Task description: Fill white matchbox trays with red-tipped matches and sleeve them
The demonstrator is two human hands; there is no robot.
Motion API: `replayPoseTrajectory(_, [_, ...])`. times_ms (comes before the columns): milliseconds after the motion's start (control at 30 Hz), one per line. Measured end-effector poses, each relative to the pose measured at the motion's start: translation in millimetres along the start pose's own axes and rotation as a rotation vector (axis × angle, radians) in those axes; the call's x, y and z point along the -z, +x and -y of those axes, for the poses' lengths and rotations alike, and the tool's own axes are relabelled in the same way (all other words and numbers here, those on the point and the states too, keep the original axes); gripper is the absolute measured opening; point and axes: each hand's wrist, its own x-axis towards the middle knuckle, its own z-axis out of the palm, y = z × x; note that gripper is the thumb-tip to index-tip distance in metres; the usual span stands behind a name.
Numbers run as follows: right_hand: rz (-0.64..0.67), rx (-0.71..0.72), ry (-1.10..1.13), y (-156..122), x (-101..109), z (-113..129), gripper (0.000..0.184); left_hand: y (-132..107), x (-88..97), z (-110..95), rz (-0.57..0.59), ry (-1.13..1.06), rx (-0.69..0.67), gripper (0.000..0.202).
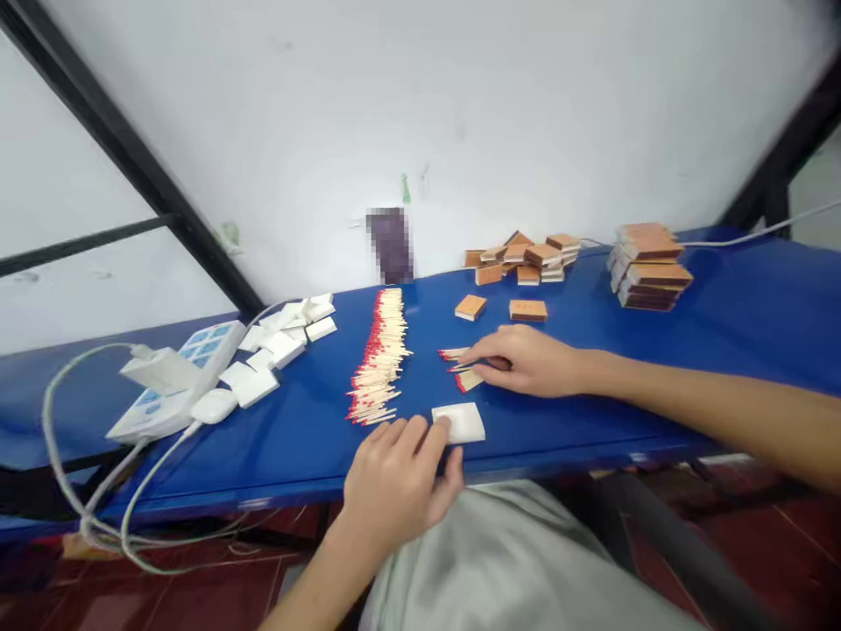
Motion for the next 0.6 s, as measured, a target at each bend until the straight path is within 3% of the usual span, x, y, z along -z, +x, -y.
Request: replayPoseTrajectory(600, [0.054, 0.019, 0.046, 0.7, 3.2, 3.4, 0.034, 2.9, -1.8, 1.4, 0.004, -0.009, -0.002, 0.020])
